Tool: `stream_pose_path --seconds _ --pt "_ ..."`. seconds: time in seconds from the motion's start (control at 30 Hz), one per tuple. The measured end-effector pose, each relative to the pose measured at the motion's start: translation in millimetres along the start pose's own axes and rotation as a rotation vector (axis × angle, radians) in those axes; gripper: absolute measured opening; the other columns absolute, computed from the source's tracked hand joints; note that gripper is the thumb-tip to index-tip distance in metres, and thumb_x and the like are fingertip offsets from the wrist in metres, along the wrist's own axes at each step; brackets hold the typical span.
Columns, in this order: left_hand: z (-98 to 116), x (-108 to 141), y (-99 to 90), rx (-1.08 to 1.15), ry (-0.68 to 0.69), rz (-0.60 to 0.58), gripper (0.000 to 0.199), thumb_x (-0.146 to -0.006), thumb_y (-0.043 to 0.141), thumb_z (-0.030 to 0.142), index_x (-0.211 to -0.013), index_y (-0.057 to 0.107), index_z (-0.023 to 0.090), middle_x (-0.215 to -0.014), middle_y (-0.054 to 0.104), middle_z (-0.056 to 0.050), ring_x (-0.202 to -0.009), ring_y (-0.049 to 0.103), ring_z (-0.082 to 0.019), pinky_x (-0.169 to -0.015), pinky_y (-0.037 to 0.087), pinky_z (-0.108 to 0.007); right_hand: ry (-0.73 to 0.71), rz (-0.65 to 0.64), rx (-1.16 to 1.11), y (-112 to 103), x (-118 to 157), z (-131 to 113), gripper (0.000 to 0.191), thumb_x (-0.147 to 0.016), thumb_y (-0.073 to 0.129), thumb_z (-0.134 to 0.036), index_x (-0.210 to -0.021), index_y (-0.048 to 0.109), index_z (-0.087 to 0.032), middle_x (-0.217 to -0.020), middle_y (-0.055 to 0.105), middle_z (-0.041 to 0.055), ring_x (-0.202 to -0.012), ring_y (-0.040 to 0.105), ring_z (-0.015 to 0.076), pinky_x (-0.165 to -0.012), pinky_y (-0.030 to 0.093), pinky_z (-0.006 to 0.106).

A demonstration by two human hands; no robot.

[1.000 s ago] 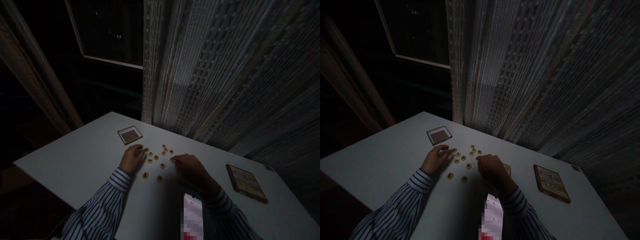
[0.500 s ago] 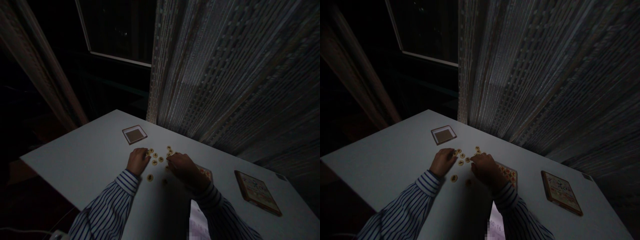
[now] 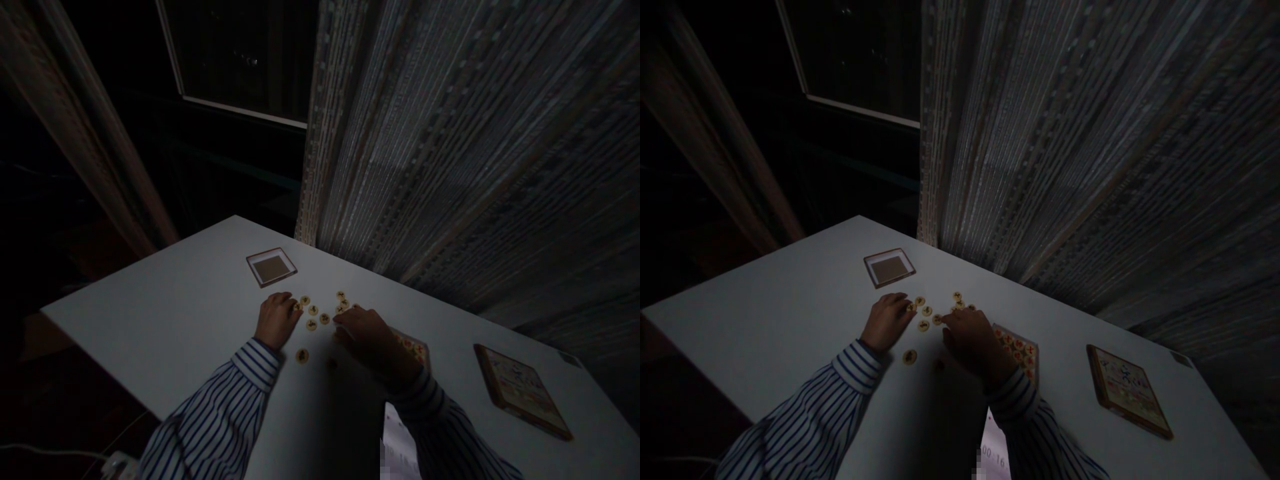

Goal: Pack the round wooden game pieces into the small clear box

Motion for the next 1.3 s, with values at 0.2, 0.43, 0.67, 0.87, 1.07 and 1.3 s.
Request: stream_pose_path --seconds 0.2,0.43,0.67,0.87,1.07,1.3 --pt "1.9 0.2 -2.6 0.078 0.042 0.064 0.024 -0.078 0.052 0.031 -0.091 0.065 0.016 -0.095 0.067 -0.010 -0.092 0.058 -0.025 -0.084 0.043 -0.040 0.015 -0.019 -0.006 -0.6 1.3 0.4 0.026 -0.084 0.046 -0.023 -0.106 0.059 -0.020 -0.102 0.064 0.0082 -0.093 0.056 0.0193 -0.076 0.038 0.031" --pt "4.0 2.6 -3.1 0.123 0.071 0.184 0.027 -0.076 0.052 0.032 -0.092 0.065 0.014 -0.088 0.069 -0.010 -0.087 0.061 -0.024 -0.084 0.043 -0.039 0.023 -0.026 0.013 -4.8 6.5 -0.9 0.025 -0.085 0.047 -0.023 -0.107 0.058 -0.019 -0.101 0.064 0.0086 -0.094 0.057 0.0186 -0.077 0.038 0.031" --pt "5.8 4.1 -4.9 0.225 0.073 0.249 0.026 -0.073 0.053 0.029 -0.092 0.064 0.015 -0.088 0.069 -0.009 -0.086 0.062 -0.023 -0.085 0.045 -0.039 0.018 -0.002 0.021 -15.1 16.9 -5.2 0.024 -0.087 0.042 -0.022 -0.105 0.059 -0.019 -0.101 0.064 0.0076 -0.091 0.057 0.0191 -0.075 0.038 0.032" --pt "4.5 6.6 -4.1 0.432 -0.068 0.240 0.030 -0.071 0.054 0.031 -0.096 0.063 0.017 -0.092 0.068 -0.007 -0.087 0.063 -0.020 -0.083 0.048 -0.034 0.009 0.047 0.009 -20.1 30.6 -4.7 0.025 -0.087 0.041 -0.022 -0.105 0.059 -0.018 -0.100 0.064 0.0089 -0.091 0.056 0.0190 -0.077 0.038 0.032" --pt "7.0 9.9 -2.6 0.728 -0.159 0.201 0.032 -0.068 0.059 0.033 -0.095 0.063 0.016 -0.088 0.069 -0.007 -0.084 0.064 -0.018 -0.082 0.049 -0.033 0.015 0.081 0.009 -15.7 41.2 2.5 0.027 -0.087 0.041 -0.023 -0.106 0.058 -0.020 -0.103 0.063 0.0085 -0.092 0.057 0.0197 -0.077 0.038 0.034" --pt "9.2 11.3 -5.5 1.054 -0.221 0.182 0.035 -0.059 0.066 0.033 -0.087 0.059 0.013 -0.083 0.067 -0.007 -0.078 0.064 -0.018 -0.077 0.051 -0.033 0.068 0.103 0.009 -18.6 53.7 7.7 0.031 -0.086 0.040 -0.024 -0.109 0.058 -0.018 -0.104 0.064 0.0105 -0.091 0.057 0.0188 -0.077 0.040 0.032"
Point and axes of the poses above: each hand's wrist, its own x-axis away from the middle knuckle, its own y-axis out of the palm, z = x × y, the point moved 2 cm from there along -x, towards the middle knuckle
